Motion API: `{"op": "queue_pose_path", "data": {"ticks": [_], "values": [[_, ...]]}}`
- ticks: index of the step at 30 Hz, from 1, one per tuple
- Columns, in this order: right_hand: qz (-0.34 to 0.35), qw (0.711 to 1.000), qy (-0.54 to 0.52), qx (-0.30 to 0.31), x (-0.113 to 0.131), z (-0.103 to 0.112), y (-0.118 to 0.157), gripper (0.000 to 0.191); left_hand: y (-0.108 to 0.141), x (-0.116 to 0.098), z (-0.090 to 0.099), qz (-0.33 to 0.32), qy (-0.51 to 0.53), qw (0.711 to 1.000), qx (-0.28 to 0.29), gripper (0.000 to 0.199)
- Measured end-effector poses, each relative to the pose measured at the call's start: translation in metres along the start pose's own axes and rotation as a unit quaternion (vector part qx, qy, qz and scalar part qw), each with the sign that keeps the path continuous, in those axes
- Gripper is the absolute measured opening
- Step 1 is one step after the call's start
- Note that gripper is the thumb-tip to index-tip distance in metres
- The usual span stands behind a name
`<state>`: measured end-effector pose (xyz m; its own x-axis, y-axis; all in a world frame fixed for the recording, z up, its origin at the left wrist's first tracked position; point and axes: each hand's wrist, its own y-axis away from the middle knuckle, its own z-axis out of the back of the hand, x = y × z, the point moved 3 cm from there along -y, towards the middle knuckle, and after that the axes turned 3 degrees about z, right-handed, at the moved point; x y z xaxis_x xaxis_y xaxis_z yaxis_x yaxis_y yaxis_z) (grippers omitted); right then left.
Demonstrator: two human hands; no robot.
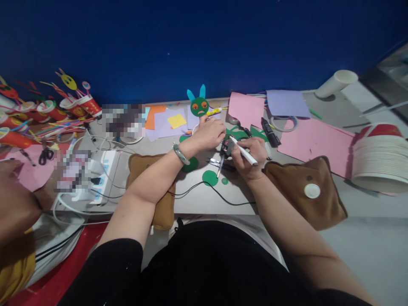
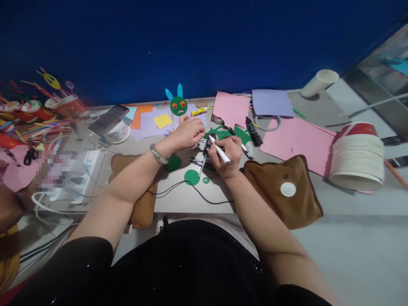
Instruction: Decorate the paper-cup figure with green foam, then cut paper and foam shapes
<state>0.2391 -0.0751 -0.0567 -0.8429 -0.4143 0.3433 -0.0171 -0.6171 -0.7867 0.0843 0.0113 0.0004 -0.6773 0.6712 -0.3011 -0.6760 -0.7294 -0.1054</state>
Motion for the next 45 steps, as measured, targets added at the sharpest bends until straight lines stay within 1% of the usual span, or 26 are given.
{"op": "queue_pose_path", "data": {"ticks": [2,5,9,11,15,16,18,21,22,24,26,27,29,30,32,34,36,37,39,42,45], "values": [[-0.004,1.0,-0.003,0.001,0.0,0.0,0.0,0.006,0.0,-0.001,0.0,0.001,-0.003,1.0,0.003,0.033],[0.013,1.0,-0.022,-0.016,0.001,0.0,0.0,0.006,0.001,-0.002,0.002,0.008,-0.012,1.0,0.011,0.033],[0.021,1.0,-0.002,-0.023,0.002,0.0,-0.001,0.01,0.002,-0.005,0.003,0.016,-0.018,0.999,0.022,0.034],[0.016,1.0,0.009,-0.016,0.001,0.0,-0.001,0.011,0.003,-0.005,0.004,0.019,-0.02,0.999,0.023,0.034],[-0.001,1.0,0.013,0.022,-0.002,-0.001,0.0,0.011,0.003,-0.006,0.004,0.02,-0.022,0.999,0.025,0.034],[0.0,1.0,0.003,0.017,-0.001,0.0,0.0,0.011,0.003,-0.006,0.004,0.018,-0.022,0.999,0.026,0.034],[0.01,1.0,-0.023,-0.019,0.003,0.004,0.0,0.011,0.003,-0.007,0.004,0.013,-0.023,0.999,0.027,0.034],[0.019,0.994,-0.054,-0.098,0.012,0.018,0.0,0.012,0.003,-0.008,0.003,0.004,-0.029,0.999,0.023,0.035],[0.017,0.992,-0.052,-0.114,0.014,0.024,-0.001,0.012,0.003,-0.008,0.002,0.0,-0.032,0.999,0.018,0.035],[0.028,0.992,-0.022,-0.118,0.016,0.039,-0.005,0.012,0.004,-0.008,-0.001,-0.01,-0.039,0.999,0.007,0.035],[0.073,0.994,0.044,-0.069,0.011,0.054,-0.01,0.012,0.004,-0.008,-0.003,-0.02,-0.049,0.999,-0.003,0.035],[0.099,0.991,0.078,-0.04,0.005,0.061,-0.014,0.01,0.004,-0.009,-0.005,-0.025,-0.055,0.998,-0.006,0.035],[0.101,0.982,0.147,0.06,-0.018,0.07,-0.023,0.009,0.005,-0.01,-0.006,-0.03,-0.065,0.997,-0.009,0.035],[0.095,0.976,0.173,0.095,-0.033,0.074,-0.027,0.01,0.005,-0.01,-0.007,-0.031,-0.068,0.997,-0.01,0.035],[0.069,0.959,0.215,0.169,-0.066,0.076,-0.038,0.014,0.007,-0.012,-0.007,-0.034,-0.072,0.997,-0.01,0.035],[0.062,0.937,0.235,0.251,-0.095,0.072,-0.049,0.02,0.008,-0.014,-0.006,-0.041,-0.071,0.997,-0.016,0.034],[0.055,0.912,0.259,0.314,-0.116,0.065,-0.059,0.017,0.009,-0.015,-0.005,-0.044,-0.067,0.996,-0.025,0.032],[0.053,0.901,0.268,0.338,-0.121,0.06,-0.064,0.017,0.009,-0.016,-0.005,-0.044,-0.065,0.997,-0.029,0.031],[0.058,0.891,0.268,0.363,-0.123,0.05,-0.072,0.016,0.01,-0.017,-0.004,-0.044,-0.057,0.997,-0.033,0.031],[0.067,0.881,0.255,0.393,-0.114,0.032,-0.079,0.012,0.01,-0.018,-0.002,-0.047,-0.04,0.997,-0.037,0.035],[0.067,0.869,0.243,0.426,-0.103,0.014,-0.08,0.013,0.012,-0.02,0.003,-0.053,-0.023,0.997,-0.051,0.037]]}}
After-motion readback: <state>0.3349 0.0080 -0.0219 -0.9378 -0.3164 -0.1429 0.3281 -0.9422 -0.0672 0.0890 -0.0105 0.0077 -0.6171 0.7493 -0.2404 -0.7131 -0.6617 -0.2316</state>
